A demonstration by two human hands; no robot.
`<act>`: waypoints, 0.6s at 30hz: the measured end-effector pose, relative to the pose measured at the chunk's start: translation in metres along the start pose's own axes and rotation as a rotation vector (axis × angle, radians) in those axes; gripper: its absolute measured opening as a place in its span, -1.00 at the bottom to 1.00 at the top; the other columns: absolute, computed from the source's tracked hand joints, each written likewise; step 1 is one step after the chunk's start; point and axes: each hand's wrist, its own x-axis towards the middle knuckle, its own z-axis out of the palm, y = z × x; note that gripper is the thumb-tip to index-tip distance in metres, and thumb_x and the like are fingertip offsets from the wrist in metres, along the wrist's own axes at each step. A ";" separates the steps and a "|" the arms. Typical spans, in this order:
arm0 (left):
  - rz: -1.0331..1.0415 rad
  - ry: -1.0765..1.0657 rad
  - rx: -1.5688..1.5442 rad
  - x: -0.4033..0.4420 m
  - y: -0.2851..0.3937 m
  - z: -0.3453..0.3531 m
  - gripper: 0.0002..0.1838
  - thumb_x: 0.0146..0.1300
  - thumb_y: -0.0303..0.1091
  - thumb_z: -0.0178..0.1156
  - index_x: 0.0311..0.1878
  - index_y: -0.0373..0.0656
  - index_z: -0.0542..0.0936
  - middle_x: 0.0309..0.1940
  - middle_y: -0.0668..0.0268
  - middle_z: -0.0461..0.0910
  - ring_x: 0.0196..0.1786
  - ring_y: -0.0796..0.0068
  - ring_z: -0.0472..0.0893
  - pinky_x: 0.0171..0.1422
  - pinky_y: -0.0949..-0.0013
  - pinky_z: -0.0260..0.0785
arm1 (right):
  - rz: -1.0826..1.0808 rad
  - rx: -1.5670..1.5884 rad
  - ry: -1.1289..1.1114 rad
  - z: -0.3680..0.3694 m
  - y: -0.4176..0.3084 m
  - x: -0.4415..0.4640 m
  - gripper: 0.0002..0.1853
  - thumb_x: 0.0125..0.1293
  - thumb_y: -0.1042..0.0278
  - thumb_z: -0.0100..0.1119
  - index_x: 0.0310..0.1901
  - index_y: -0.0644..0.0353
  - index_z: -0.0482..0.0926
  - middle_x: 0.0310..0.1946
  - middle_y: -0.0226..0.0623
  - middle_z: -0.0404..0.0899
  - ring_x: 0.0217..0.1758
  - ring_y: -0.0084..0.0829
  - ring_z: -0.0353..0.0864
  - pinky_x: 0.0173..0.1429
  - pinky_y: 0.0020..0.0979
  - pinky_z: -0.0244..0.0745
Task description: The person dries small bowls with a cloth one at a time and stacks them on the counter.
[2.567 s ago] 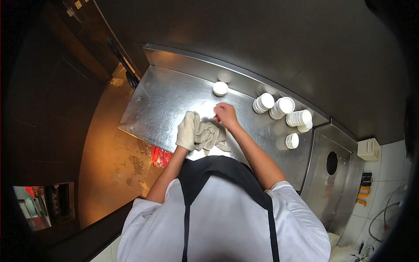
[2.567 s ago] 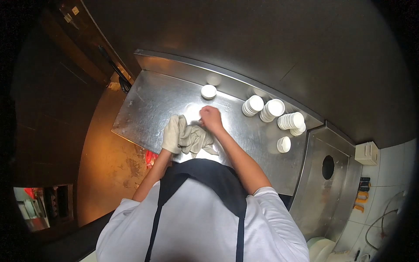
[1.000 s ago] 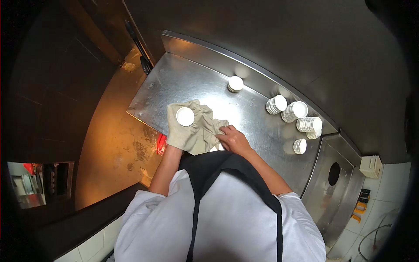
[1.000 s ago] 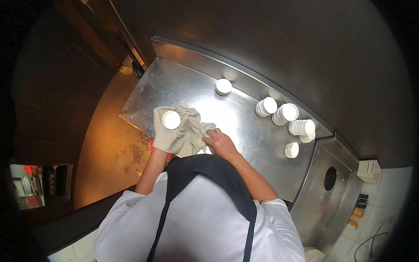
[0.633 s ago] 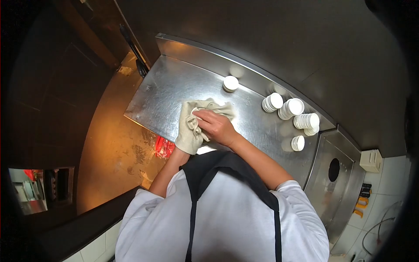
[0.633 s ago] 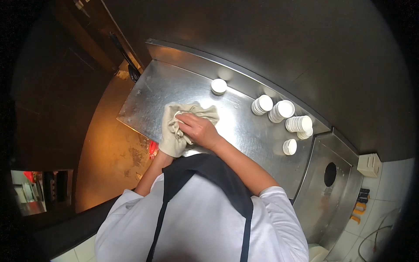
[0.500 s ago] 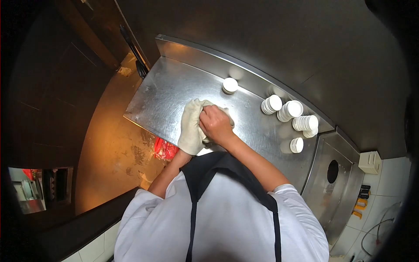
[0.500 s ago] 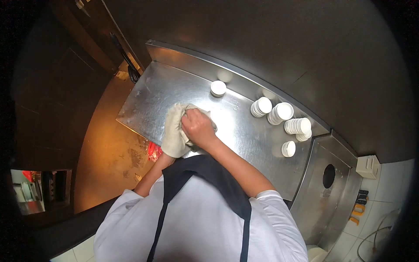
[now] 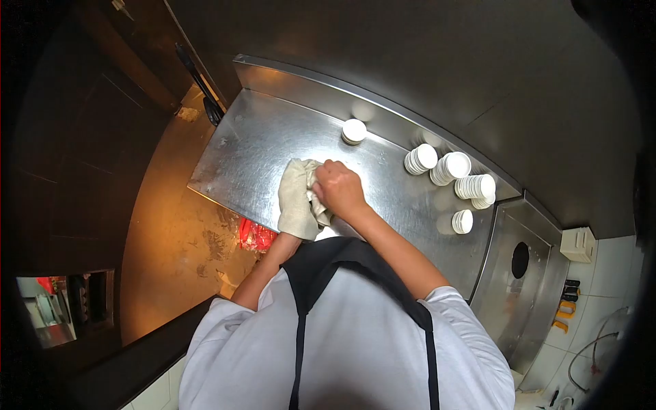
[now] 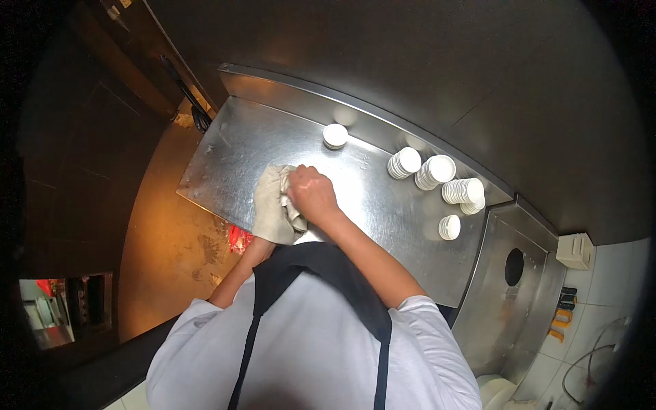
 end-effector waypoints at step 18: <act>0.392 -0.121 1.450 -0.005 0.017 -0.025 -0.68 0.49 -0.45 0.14 0.25 -0.10 0.44 -0.06 -0.07 0.66 -0.02 -0.19 0.72 0.06 -0.07 0.59 | 0.983 0.984 0.131 0.037 0.133 0.011 -0.76 0.54 0.28 0.27 0.01 0.30 0.70 -0.41 -0.31 0.73 -0.45 -0.56 0.69 -0.45 -0.45 0.55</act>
